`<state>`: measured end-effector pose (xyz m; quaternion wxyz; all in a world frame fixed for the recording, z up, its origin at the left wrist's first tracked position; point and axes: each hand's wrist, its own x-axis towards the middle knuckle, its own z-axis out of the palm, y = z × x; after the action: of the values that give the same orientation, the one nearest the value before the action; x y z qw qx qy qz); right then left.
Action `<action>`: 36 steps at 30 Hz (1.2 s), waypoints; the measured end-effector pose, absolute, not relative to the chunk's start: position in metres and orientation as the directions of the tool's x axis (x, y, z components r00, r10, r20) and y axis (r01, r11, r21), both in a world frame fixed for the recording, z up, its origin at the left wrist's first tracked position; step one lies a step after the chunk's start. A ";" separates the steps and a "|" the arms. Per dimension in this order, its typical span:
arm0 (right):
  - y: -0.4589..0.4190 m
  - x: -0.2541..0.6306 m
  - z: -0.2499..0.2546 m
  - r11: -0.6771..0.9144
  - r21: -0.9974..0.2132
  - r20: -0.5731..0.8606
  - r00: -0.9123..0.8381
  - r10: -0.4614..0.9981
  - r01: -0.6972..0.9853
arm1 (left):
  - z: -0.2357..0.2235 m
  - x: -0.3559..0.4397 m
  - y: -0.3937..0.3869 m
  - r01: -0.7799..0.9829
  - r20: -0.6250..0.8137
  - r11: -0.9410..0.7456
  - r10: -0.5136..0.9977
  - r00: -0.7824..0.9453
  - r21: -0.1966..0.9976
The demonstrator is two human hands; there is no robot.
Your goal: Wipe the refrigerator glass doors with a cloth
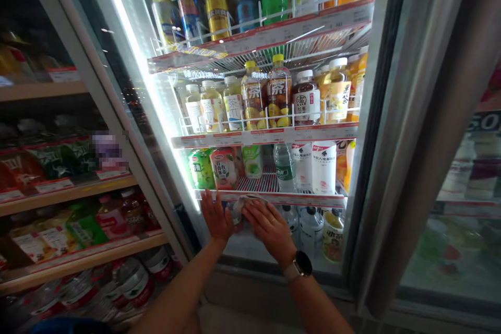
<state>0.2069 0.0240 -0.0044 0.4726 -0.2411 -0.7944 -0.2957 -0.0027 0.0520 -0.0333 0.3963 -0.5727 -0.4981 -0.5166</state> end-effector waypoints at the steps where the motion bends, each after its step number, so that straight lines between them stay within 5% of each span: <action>1: 0.024 0.211 0.001 0.691 0.225 0.912 -0.399 0.100 0.687 | -0.032 -0.002 0.051 0.978 0.987 -0.199 0.157 -0.024 0.056; 9: 0.037 0.243 0.040 0.527 -0.074 0.996 0.087 0.001 0.847 | -0.029 0.000 0.049 0.972 0.990 -0.231 0.138 -0.017 0.049; 13: 0.036 0.231 0.039 0.550 -0.137 0.988 0.152 0.018 0.824 | -0.030 0.000 0.049 0.975 0.989 -0.215 0.147 -0.020 0.051; 21: 0.028 0.193 -0.009 0.671 0.037 0.981 -0.156 0.118 0.741 | -0.031 -0.002 0.049 0.982 0.985 -0.182 0.172 -0.015 0.047; 28: 0.025 0.198 -0.059 0.820 0.256 0.809 -0.577 0.108 0.512 | -0.026 0.000 0.049 0.982 0.989 -0.186 0.146 0.000 0.028; 36: 0.030 0.213 -0.040 0.814 0.325 0.787 -0.615 0.049 0.481 | -0.025 0.000 0.049 0.983 0.990 -0.185 0.137 0.019 0.007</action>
<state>0.2133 0.0296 -0.0403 0.4107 -0.1542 -0.8593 -0.2630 -0.0002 0.0485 -0.0247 0.4171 -0.5793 -0.4831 -0.5070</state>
